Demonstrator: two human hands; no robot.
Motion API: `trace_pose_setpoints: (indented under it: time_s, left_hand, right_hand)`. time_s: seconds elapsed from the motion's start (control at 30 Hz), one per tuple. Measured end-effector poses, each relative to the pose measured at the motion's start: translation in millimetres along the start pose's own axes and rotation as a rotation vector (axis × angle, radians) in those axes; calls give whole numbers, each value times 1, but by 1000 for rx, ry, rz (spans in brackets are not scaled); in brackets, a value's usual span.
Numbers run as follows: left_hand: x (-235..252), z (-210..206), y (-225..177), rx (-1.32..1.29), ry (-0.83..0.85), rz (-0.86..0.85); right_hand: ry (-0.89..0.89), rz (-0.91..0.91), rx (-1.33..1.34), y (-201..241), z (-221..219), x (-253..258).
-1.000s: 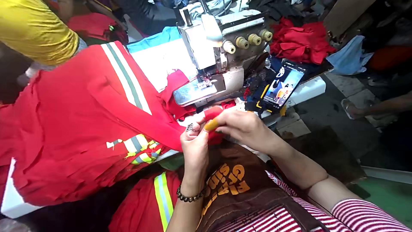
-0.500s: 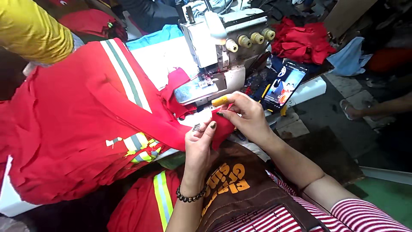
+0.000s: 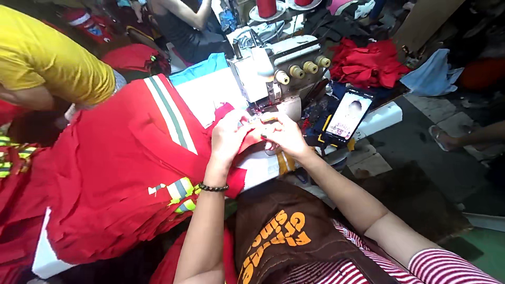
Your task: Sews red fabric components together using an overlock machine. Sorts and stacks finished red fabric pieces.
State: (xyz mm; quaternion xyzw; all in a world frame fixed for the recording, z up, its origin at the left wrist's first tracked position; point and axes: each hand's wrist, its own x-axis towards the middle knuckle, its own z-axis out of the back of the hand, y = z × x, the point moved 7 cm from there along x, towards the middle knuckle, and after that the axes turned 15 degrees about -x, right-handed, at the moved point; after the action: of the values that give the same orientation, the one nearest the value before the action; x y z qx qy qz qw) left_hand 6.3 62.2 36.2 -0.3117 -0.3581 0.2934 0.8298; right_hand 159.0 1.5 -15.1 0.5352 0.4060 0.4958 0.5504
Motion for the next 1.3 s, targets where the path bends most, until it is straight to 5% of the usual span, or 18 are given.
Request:
trace_pose_setpoints:
  time_s: [0.1, 0.27, 0.63, 0.87, 1.07, 1.2, 1.3]
  left_hand:
    - [-3, -18, -5, 272, -84, -169]
    - [-32, -62, -32, 568, -270, -106]
    - [-21, -54, -21, 496, -339, -38]
    - [-5, -27, -1, 291, -163, 152]
    - [58, -4, 47, 495, -80, 472]
    - [59, 16, 51, 479, -89, 477]
    - [31, 25, 42, 453, -170, 398]
  right_hand:
    - [-36, 6, -10, -4, 2, -3]
    - [-59, -33, -25, -13, 17, -9]
    - [-200, 64, -34, -11, 30, 9]
    - [-306, 176, -135, -7, 28, 34]
    - [-298, 156, -445, -4, 23, -12]
    - [-136, 623, -647, 7, -36, -47]
    - [176, 1030, -768, 0, -101, -81]
